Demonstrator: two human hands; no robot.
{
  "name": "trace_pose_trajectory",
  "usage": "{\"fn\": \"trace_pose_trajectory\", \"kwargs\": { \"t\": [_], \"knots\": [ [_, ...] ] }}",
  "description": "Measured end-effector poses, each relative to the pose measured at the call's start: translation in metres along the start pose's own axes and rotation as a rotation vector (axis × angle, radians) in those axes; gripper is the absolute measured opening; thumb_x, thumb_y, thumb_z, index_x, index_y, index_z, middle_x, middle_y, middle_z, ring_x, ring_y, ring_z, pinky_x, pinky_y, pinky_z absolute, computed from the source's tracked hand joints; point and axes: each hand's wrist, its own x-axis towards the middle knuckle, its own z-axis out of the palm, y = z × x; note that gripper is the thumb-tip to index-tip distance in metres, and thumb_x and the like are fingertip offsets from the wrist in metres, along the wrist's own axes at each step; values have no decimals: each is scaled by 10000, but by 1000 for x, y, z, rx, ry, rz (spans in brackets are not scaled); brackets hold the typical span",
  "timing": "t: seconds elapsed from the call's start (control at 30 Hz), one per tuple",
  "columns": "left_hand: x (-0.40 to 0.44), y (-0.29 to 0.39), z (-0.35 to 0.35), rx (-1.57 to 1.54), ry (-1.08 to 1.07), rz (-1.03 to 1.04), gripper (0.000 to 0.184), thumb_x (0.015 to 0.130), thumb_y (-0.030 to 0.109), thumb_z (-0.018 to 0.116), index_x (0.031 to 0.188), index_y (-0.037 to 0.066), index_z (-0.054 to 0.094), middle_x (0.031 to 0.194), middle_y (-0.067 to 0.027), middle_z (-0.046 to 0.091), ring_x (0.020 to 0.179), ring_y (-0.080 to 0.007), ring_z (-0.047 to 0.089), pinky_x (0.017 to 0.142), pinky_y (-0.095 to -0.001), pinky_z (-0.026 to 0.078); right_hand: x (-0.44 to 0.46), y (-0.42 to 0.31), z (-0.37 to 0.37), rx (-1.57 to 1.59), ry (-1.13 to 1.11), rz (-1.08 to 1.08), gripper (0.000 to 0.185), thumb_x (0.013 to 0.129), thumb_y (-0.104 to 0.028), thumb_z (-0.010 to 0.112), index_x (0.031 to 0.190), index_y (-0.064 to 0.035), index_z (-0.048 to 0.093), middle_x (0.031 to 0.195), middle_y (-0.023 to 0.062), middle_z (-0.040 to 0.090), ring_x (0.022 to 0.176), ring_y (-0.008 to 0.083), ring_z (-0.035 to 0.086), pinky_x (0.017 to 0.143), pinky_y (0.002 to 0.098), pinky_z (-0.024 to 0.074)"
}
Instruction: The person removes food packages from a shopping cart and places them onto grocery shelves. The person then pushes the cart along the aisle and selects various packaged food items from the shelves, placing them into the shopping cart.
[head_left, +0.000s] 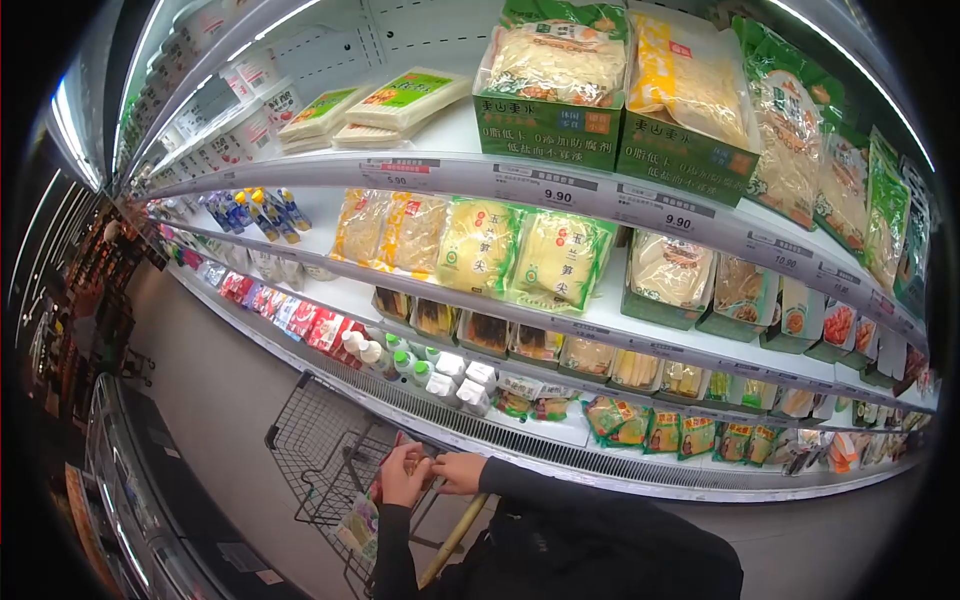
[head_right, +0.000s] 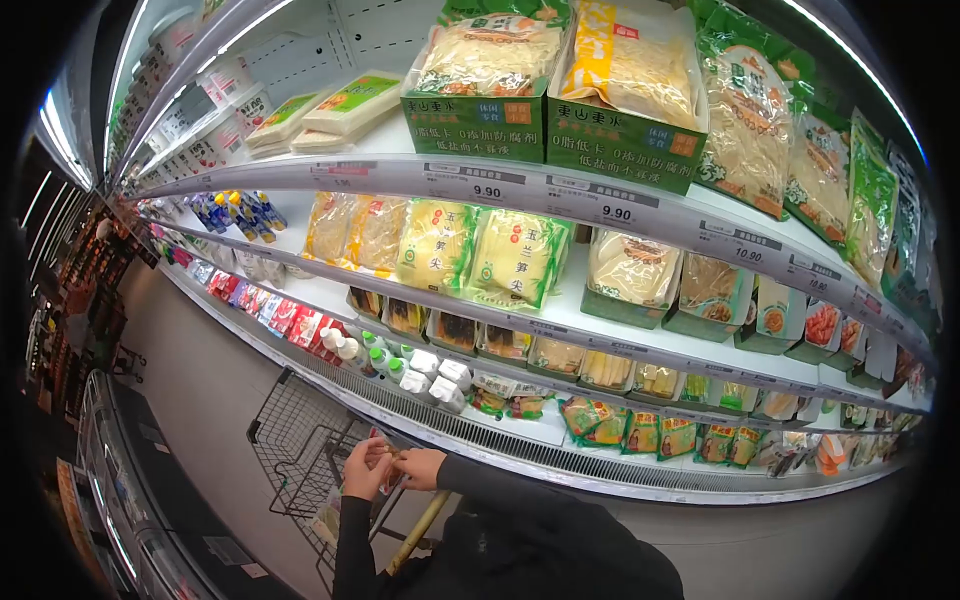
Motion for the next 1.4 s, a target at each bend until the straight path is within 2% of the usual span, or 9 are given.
{"fn": "trace_pose_trajectory", "kwargs": {
  "t": [0.07, 0.37, 0.57, 0.7, 0.93, 1.03, 1.2, 1.3, 1.4],
  "knots": [
    [30, 16, 12, -102, -66, 38, 384, 889, 90, 739, 1255, 23, 644, 1165, -87, 704, 980, -170, 681, 839, -320, 550, -8, -4, -25, 26, 14, 11, 474, 922, -380, 693, 1249, -52, 595, 1189, 174, 611, 1106, 377, 607, 929, 465, 517],
    [131, 134, 51, -404, -252, 291, 505, 933, 131, 709, 1391, 6, 536, 1353, -142, 621, 1156, -232, 648, 926, -356, 535, -85, -12, -172, -29, 927, 61, 224, 919, -173, 702, 1105, -52, 676, 1116, 136, 635, 1078, 350, 602, 929, 434, 500],
    [171, 194, 68, -389, -330, 490, 793, 910, 165, 737, 1576, 32, 328, 1573, -167, 410, 1201, -254, 636, 944, -368, 526, -124, -14, -229, -230, 1445, 307, 447, 918, -173, 709, 1304, 3, 567, 1246, 185, 548, 1139, 342, 560, 920, 399, 490],
    [189, 210, 75, -401, -309, 585, 820, 915, 188, 737, 1593, 39, 299, 1671, -183, 253, 1184, -265, 653, 932, -376, 531, -135, 4, -242, -55, 1404, 518, 664, 956, -225, 699, 1488, 23, 389, 1401, 187, 494, 1236, 289, 550, 871, 338, 557],
    [209, 206, 89, -336, -505, 507, 891, 908, 193, 742, 1618, 49, 224, 1673, -204, 246, 998, -249, 730, 880, -372, 568, -130, 26, -263, 62, 1311, 413, 821, 952, -264, 722, 1560, 45, 266, 1463, 261, 484, 1312, 300, 537, 834, 362, 584],
    [205, 210, 86, -233, -538, 544, 949, 887, 205, 761, 1624, 51, 185, 1682, -223, 204, 910, -245, 751, 846, -359, 580, -127, 18, -269, 205, 1353, 446, 859, 933, -294, 739, 1531, 110, 273, 1315, 233, 597, 1239, 334, 587, 1018, 408, 486],
    [206, 211, 88, -181, -550, 498, 967, 873, 182, 769, 1629, 56, 180, 1673, -221, 235, 894, -237, 747, 835, -349, 579, -126, -13, -281, 651, 1357, 287, 815, 900, -251, 781, 1498, 89, 343, 1274, 212, 610, 1168, 252, 629, 657, 313, 615],
    [204, 206, 89, -201, -555, 509, 963, 878, 159, 773, 1634, 74, 184, 1660, -206, 276, 923, -224, 736, 827, -336, 580, -114, 3, -275, 375, 1173, 389, 704, 900, -208, 780, 1441, 49, 411, 1205, 185, 651, 1062, 199, 676, 594, 287, 620],
    [199, 206, 83, -226, -540, 570, 936, 890, 139, 772, 1633, 84, 206, 1630, -190, 333, 967, -210, 725, 825, -332, 584, -103, -6, -268, 478, 1291, 379, 588, 911, -181, 765, 1364, 23, 450, 1134, 159, 697, 961, 178, 711, 611, 290, 625]
  ]
}}
